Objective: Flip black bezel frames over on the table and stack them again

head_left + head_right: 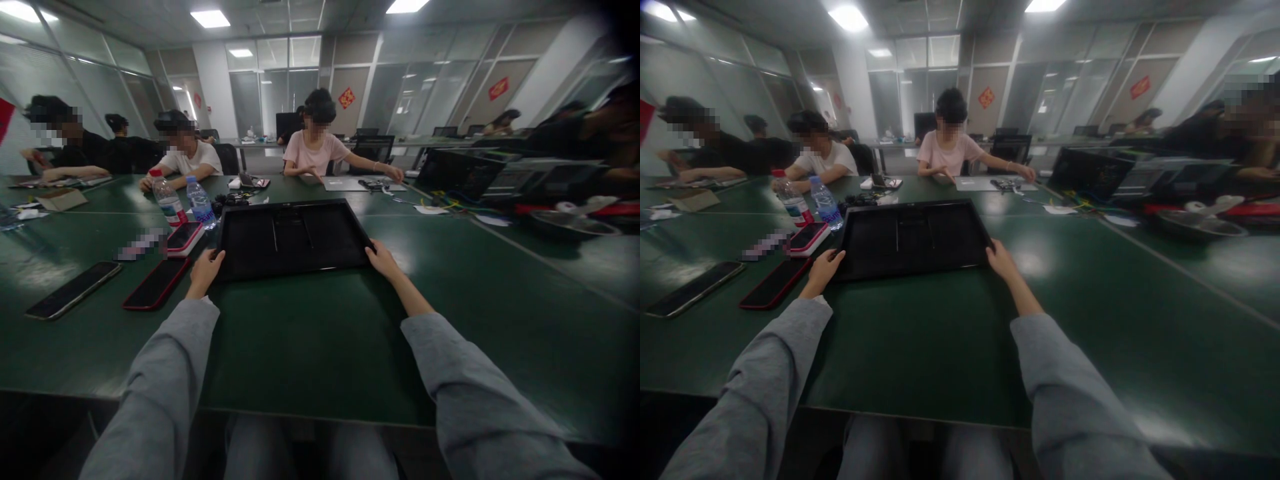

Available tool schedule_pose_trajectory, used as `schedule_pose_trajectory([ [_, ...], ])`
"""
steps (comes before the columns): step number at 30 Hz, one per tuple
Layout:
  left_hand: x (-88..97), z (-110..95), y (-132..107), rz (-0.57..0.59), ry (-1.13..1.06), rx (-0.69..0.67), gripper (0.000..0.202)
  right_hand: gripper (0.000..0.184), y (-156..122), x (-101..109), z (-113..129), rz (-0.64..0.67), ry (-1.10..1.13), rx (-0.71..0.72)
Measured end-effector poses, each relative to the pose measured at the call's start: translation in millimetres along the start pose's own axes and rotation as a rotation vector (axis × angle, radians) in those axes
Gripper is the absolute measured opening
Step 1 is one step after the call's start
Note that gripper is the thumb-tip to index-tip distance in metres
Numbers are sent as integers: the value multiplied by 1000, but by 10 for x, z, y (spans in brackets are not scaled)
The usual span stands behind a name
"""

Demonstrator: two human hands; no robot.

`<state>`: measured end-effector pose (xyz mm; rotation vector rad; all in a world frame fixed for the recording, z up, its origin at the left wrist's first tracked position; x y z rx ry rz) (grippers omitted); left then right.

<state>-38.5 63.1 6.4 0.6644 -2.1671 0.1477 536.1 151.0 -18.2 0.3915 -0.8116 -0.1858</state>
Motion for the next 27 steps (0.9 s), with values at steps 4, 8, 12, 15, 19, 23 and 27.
schedule_pose_trajectory([
  [4,-6,11,7,2,4,3,61,49,-13,21,47,8,-8,-46],
  [8,-14,17,14,-1,15,6,60,49,-19,44,96,-3,2,-28],
  [12,-15,18,17,-4,26,13,60,49,-29,52,109,-1,4,-31],
  [15,-14,20,16,1,25,19,61,48,-33,56,113,-13,8,-24],
  [19,-10,22,14,4,20,20,61,48,-27,44,98,-14,-2,-27],
  [23,-21,11,15,26,22,-9,66,48,-12,24,57,2,-14,-41],
  [27,-31,12,26,37,8,-39,62,51,-11,5,25,20,-16,-54],
])
Point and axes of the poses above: each hand's wrist, its own y-axis towards the middle knuckle, its own x-axis out of the back of the hand, z = x × y, the point moved 5 cm from there along y, towards the middle knuckle, and after that the axes turned 4 degrees about x, right-handed, at the moved point
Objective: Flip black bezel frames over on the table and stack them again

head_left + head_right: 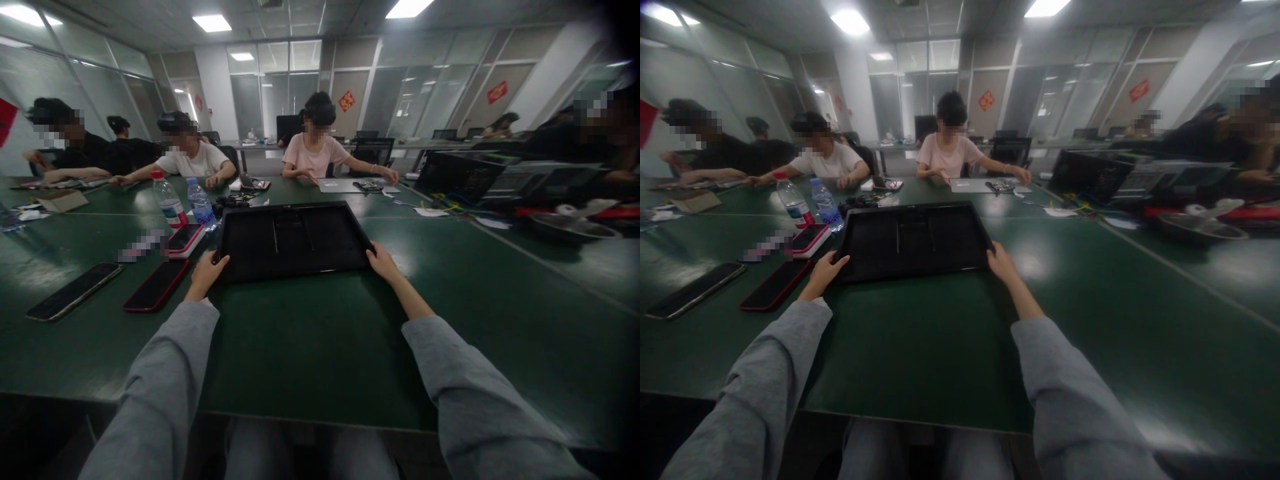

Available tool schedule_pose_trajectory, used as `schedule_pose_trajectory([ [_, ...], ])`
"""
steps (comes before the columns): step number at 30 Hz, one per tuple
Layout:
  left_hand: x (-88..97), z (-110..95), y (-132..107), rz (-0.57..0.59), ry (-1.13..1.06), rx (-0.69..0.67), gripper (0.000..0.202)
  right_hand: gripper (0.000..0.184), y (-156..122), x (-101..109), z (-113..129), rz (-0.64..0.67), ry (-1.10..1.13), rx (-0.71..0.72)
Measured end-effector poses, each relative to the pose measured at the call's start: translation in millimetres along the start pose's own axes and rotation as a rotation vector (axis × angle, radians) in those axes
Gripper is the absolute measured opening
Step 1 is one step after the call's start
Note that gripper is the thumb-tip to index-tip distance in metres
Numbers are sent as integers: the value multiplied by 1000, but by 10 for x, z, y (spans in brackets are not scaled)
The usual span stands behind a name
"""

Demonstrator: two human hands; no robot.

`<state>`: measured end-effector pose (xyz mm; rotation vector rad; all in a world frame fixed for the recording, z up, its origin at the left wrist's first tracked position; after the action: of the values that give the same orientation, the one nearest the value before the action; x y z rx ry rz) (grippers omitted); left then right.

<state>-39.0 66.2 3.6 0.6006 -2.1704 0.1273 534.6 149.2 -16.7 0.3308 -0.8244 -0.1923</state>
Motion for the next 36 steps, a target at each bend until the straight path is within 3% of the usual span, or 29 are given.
schedule_pose_trajectory([
  [10,-6,67,60,-47,-138,-107,54,45,21,32,10,-92,117,31],
  [15,19,38,38,-61,-34,-73,48,39,19,106,-31,-138,244,-32],
  [19,47,48,22,-101,11,-15,47,39,-138,96,4,-151,274,-71],
  [23,54,44,12,-176,-55,-57,46,44,-401,-35,84,-200,287,-139],
  [26,8,32,14,-164,-60,-82,52,49,-491,-97,162,-240,290,-183],
  [29,-17,16,14,-167,-55,-91,54,48,-377,-51,237,-223,358,-183],
  [33,-14,2,13,-164,-82,-88,52,48,-134,23,328,-78,476,-150],
  [36,-2,-2,9,-171,-90,-82,49,45,-106,71,403,-126,467,-132],
])
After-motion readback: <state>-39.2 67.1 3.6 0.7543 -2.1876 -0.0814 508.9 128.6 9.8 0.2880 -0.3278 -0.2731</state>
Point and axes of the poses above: each hand's wrist, its own y-axis towards the middle knuckle, its own x-axis out of the back of the hand, z = x × y, the point moved 5 cm from there along y, towards the middle knuckle, and after that the axes turned 4 degrees about x, right-handed, at the moved point
